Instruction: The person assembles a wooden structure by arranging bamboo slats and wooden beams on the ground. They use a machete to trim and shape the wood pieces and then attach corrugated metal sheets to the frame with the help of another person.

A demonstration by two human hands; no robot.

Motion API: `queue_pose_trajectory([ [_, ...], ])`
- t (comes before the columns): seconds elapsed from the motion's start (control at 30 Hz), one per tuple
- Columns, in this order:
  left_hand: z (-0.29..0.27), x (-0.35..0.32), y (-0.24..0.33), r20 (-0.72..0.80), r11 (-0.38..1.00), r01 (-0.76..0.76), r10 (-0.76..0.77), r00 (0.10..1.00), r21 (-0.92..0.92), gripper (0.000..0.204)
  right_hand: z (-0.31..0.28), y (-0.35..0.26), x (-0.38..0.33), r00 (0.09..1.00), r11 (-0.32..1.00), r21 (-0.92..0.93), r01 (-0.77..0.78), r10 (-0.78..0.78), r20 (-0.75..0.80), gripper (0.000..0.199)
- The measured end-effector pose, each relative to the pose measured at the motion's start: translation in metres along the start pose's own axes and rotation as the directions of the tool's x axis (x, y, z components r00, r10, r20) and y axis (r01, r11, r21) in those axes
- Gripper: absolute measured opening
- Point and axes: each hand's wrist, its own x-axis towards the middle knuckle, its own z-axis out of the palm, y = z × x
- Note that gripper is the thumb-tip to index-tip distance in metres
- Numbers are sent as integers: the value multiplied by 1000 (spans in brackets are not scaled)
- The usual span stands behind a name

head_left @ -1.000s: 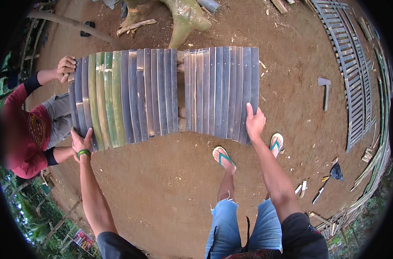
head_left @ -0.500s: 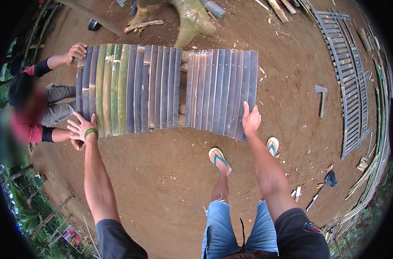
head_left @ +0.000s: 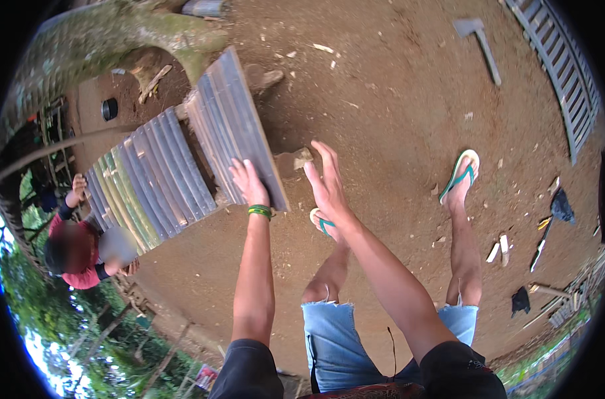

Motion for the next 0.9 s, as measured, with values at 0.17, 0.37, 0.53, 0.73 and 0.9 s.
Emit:
queue_pose_trajectory([
  [0.17,-15,12,-26,-16,984,-21,18,1000,-174,85,-126,97,-59,923,923,39,-382,383,-33,53],
  [0.37,-7,15,-14,61,848,192,-186,981,-494,78,-195,193,-100,832,837,-11,-547,543,-116,43],
  [0.53,-6,18,-11,104,801,296,-285,953,-521,76,-211,204,-99,746,745,-33,-666,666,-22,39],
  [0.73,-36,27,-38,94,779,292,-290,952,-555,69,-230,207,-90,715,715,-29,-699,699,2,37],
  [0.9,-16,24,-23,100,669,204,-191,976,-715,52,-236,214,-87,692,693,26,-721,721,-23,34],
])
